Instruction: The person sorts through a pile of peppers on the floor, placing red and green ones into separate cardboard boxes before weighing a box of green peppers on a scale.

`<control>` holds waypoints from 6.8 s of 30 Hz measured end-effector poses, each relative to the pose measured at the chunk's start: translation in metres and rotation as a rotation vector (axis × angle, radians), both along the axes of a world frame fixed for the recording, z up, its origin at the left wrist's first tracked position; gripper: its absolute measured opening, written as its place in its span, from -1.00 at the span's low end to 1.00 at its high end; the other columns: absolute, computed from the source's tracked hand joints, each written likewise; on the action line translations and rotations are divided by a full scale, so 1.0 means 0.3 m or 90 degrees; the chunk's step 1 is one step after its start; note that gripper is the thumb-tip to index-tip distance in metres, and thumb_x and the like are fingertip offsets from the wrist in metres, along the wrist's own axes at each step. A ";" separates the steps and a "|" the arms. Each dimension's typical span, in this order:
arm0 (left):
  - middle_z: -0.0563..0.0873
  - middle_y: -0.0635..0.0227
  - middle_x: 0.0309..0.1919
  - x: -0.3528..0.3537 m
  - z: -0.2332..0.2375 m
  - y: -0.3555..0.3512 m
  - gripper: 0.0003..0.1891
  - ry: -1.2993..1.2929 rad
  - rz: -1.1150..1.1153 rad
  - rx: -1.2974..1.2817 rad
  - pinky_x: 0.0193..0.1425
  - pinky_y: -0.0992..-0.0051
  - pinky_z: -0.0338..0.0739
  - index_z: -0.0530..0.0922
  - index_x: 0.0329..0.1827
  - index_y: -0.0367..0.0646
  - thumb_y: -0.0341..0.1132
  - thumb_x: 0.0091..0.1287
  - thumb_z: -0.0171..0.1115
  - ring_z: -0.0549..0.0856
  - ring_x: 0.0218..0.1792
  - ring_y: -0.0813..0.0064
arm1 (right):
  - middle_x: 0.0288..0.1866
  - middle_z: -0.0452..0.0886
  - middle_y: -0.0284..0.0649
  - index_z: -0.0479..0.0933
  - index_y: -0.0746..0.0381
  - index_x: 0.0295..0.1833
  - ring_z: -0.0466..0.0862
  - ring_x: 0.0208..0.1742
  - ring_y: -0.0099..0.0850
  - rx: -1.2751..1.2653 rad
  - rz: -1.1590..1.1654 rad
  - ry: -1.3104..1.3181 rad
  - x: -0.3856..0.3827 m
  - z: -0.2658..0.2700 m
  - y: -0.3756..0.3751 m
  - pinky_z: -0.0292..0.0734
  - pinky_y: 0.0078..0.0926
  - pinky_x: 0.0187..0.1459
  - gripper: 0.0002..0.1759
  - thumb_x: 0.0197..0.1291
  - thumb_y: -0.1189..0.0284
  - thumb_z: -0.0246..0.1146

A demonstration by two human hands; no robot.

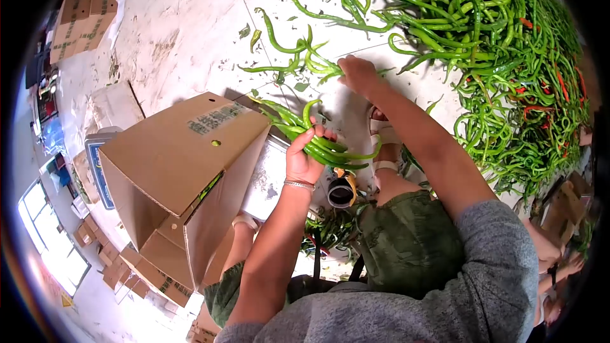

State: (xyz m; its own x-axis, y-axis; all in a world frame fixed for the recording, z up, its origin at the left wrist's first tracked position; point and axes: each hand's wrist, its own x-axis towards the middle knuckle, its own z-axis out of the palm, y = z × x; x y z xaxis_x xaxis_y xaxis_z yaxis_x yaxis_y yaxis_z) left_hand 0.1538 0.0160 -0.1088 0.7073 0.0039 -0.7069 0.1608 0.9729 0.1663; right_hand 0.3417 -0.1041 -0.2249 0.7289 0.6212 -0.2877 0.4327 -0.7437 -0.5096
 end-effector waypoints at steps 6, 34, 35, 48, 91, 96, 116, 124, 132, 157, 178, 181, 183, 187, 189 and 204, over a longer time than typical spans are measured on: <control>0.59 0.40 -0.35 0.009 -0.007 -0.004 -0.65 -0.019 0.012 0.012 0.20 0.20 0.39 0.45 0.03 -0.05 -0.37 0.17 0.26 0.58 -0.21 0.33 | -0.13 0.51 -0.12 0.45 0.19 -0.10 0.52 -0.06 -0.08 0.160 -0.102 0.173 -0.052 0.165 -0.044 0.43 -0.11 -0.03 -0.71 0.08 0.31 0.22; 0.64 0.26 -0.20 0.060 0.009 0.084 -0.64 0.026 -0.065 0.154 -0.18 0.35 0.60 0.47 0.03 -0.23 -0.45 0.12 0.19 0.63 -0.28 0.35 | -0.13 0.50 -0.19 0.48 0.15 -0.17 0.50 -0.01 -0.20 -0.089 0.378 -0.283 0.151 0.010 0.405 0.28 -0.19 0.05 -0.84 0.11 0.50 0.07; 0.63 0.26 -0.20 0.056 0.013 0.087 -0.64 0.016 -0.064 0.151 -0.18 0.35 0.60 0.47 0.03 -0.24 -0.46 0.12 0.19 0.63 -0.28 0.35 | -0.11 0.49 -0.19 0.45 0.15 -0.09 0.51 -0.01 -0.22 -0.118 0.362 -0.227 0.128 0.016 0.402 0.29 -0.20 0.08 -0.78 0.13 0.52 0.03; 0.64 0.20 -0.20 0.047 0.063 0.100 -0.39 -0.074 -0.178 0.245 -0.03 0.40 0.51 0.37 0.18 -0.22 -0.55 -0.05 0.20 0.63 -0.22 0.38 | -0.11 0.41 -0.11 0.38 0.22 -0.10 0.51 -0.07 -0.19 -0.119 0.112 -0.298 0.240 -0.036 0.252 0.50 -0.27 -0.10 -0.74 0.02 0.57 0.07; 0.55 0.15 0.07 -0.654 1.062 -0.241 -0.40 -0.641 0.084 0.015 0.22 0.13 0.45 0.37 0.19 -0.03 -0.49 0.00 0.30 0.56 0.08 0.12 | 0.10 0.31 0.08 0.22 0.20 0.28 0.55 -0.21 0.09 0.372 0.236 -0.388 -1.008 1.672 -0.321 0.54 -0.14 -0.28 -0.37 0.01 0.64 0.10; 0.53 0.22 0.14 -0.707 0.990 -0.242 -0.43 -0.612 0.148 0.043 0.30 0.10 0.37 0.39 0.22 0.01 -0.42 0.08 0.29 0.51 0.17 0.15 | 0.18 0.30 0.12 0.17 0.26 0.31 0.57 -0.22 0.09 0.383 0.261 -0.340 -1.089 1.658 -0.315 0.55 -0.16 -0.30 -0.41 0.11 0.57 0.07; 0.36 -0.03 0.26 -0.919 1.063 -0.194 -0.32 -0.563 0.267 0.154 0.38 0.17 0.26 0.34 0.28 0.11 -0.45 0.01 0.29 0.39 0.27 0.11 | 0.18 0.37 0.21 0.24 0.44 0.20 0.58 -0.18 -0.23 0.180 0.493 -0.512 -1.235 1.688 -0.214 0.43 -0.32 -0.08 -0.42 0.02 0.47 0.10; 0.33 -0.06 0.28 -0.930 1.160 -0.146 -0.26 -0.609 0.192 0.258 0.41 0.17 0.24 0.29 0.30 0.20 -0.36 -0.04 0.32 0.38 0.28 0.10 | 0.27 0.26 0.25 0.22 0.50 0.26 0.45 0.15 -0.14 0.280 0.449 -0.499 -1.252 1.664 -0.192 0.32 -0.19 0.15 -0.35 -0.01 0.51 0.11; 0.49 0.03 0.11 -0.876 1.047 -0.155 -0.31 -0.506 0.240 0.313 0.34 0.10 0.30 0.31 0.29 0.07 -0.47 0.00 0.25 0.47 0.16 0.03 | 0.13 0.36 0.19 0.32 0.47 0.09 0.53 0.02 -0.13 0.314 0.444 -0.501 -1.210 1.627 -0.190 0.35 -0.21 0.04 -0.52 0.01 0.51 0.10; 0.65 0.36 -0.11 -0.898 1.491 0.498 -0.46 -0.260 0.139 1.099 0.01 0.56 0.49 0.52 0.15 -0.17 -0.51 0.01 0.32 0.62 -0.12 0.56 | 0.36 0.28 -0.09 0.38 0.22 0.20 0.22 0.38 -0.03 0.226 0.013 -0.536 -0.778 1.415 -0.583 0.16 -0.13 0.29 -0.56 0.20 0.39 0.16; 0.67 0.17 -0.05 -0.570 1.103 0.766 -0.57 0.112 -0.453 1.288 0.08 0.49 0.50 0.53 0.04 -0.33 -0.36 0.10 0.33 0.64 -0.02 0.38 | 0.31 0.35 -0.16 0.43 0.22 0.17 0.30 0.33 -0.16 0.266 -0.082 -0.489 -0.703 1.381 -0.558 0.22 -0.24 0.27 -0.63 0.27 0.41 0.06; 0.68 0.21 -0.13 -0.618 1.034 0.816 -0.68 0.120 -0.503 1.232 0.01 0.52 0.51 0.54 -0.01 -0.34 -0.45 0.16 0.25 0.64 -0.08 0.44 | 0.29 0.37 -0.12 0.45 0.27 0.14 0.32 0.32 -0.11 0.273 -0.091 -0.474 -0.703 1.396 -0.541 0.22 -0.22 0.28 -0.64 0.22 0.47 0.08; 0.68 0.21 -0.14 -0.645 1.004 0.813 -0.70 0.102 -0.563 1.185 -0.05 0.55 0.52 0.53 -0.02 -0.35 -0.51 0.17 0.22 0.64 -0.10 0.49 | 0.29 0.37 -0.12 0.45 0.26 0.14 0.33 0.30 -0.12 0.270 -0.087 -0.469 -0.693 1.392 -0.537 0.22 -0.23 0.27 -0.65 0.23 0.47 0.07; 0.68 0.17 -0.12 -0.693 0.899 0.757 -0.64 0.121 -0.753 1.224 0.03 0.41 0.51 0.57 0.01 -0.21 -0.35 0.12 0.28 0.65 -0.06 0.31 | 0.29 0.38 -0.12 0.46 0.27 0.12 0.35 0.30 -0.13 0.277 -0.096 -0.447 -0.696 1.395 -0.521 0.23 -0.24 0.26 -0.66 0.23 0.47 0.08; 0.65 0.10 -0.03 -0.703 0.892 0.685 -0.63 0.114 -0.799 1.237 0.07 0.36 0.49 0.56 0.06 -0.15 -0.29 0.16 0.22 0.62 -0.01 0.16 | 0.29 0.38 -0.12 0.46 0.27 0.12 0.35 0.29 -0.13 0.268 -0.096 -0.434 -0.700 1.406 -0.505 0.24 -0.26 0.25 -0.66 0.22 0.48 0.08; 0.68 0.24 -0.33 -0.667 0.897 0.126 -0.80 -0.354 -1.088 1.168 -0.14 0.22 0.46 0.61 -0.20 -0.06 -0.33 0.15 0.09 0.68 -0.24 0.23 | 0.07 0.57 -0.11 0.52 0.28 0.05 0.57 0.09 -0.26 0.389 0.291 -0.225 -0.649 1.577 0.339 0.44 -0.44 0.07 -0.71 0.20 0.51 0.15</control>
